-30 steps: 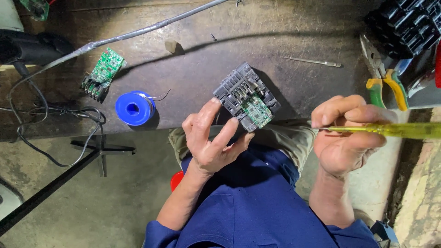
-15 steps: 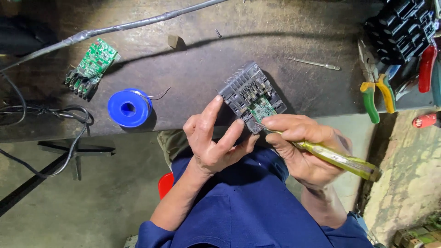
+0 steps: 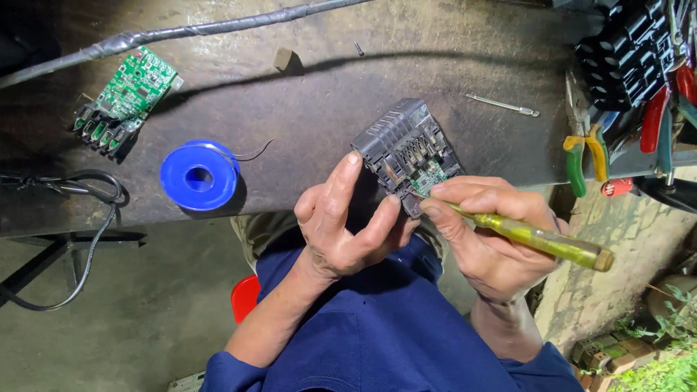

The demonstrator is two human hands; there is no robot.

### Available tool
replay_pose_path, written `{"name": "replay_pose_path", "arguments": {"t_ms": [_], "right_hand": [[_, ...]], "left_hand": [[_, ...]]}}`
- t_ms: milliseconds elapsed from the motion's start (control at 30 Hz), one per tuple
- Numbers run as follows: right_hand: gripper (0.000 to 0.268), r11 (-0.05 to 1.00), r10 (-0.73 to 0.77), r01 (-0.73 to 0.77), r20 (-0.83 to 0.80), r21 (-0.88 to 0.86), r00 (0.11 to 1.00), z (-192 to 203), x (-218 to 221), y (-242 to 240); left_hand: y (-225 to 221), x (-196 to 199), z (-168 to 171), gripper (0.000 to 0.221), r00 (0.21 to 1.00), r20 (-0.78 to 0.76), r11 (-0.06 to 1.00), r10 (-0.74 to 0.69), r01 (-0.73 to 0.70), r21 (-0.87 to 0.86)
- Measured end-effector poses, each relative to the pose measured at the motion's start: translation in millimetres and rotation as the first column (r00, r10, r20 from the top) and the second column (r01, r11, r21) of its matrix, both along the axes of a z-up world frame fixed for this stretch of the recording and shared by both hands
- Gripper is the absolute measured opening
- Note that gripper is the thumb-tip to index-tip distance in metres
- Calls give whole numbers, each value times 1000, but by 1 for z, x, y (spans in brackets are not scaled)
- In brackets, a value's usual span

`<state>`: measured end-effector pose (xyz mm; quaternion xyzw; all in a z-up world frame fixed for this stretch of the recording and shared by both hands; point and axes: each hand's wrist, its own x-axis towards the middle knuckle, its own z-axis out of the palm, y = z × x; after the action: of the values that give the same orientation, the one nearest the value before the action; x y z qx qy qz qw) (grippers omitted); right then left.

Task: The person is inspecting a circuit board, rotating it for visual check, and using a screwdriver to probe or adjust components within its housing.

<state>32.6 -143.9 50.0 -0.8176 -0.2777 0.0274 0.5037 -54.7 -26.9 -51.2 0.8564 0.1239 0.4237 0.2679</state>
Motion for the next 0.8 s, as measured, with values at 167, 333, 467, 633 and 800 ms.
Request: {"name": "replay_pose_path", "arguments": {"t_ms": [167, 333, 467, 633, 800], "right_hand": [[33, 999, -30, 28, -57, -34, 998, 4, 2, 5], [34, 999, -13, 11, -46, -42, 999, 6, 0, 7], [32, 999, 13, -15, -49, -34, 999, 0, 4, -4], [35, 997, 62, -61, 18, -41, 998, 1, 6, -2], [35, 995, 93, -92, 14, -38, 996, 0, 6, -4]], "left_hand": [[3, 1, 2, 25, 999, 3, 999, -50, 50, -19], [4, 0, 5, 24, 998, -16, 998, -62, 61, -26], [3, 0, 5, 22, 997, -34, 997, -71, 70, -25], [9, -5, 18, 32, 990, -79, 990, -120, 113, -81], [25, -10, 44, 43, 949, -100, 878, -299, 232, -419]]}}
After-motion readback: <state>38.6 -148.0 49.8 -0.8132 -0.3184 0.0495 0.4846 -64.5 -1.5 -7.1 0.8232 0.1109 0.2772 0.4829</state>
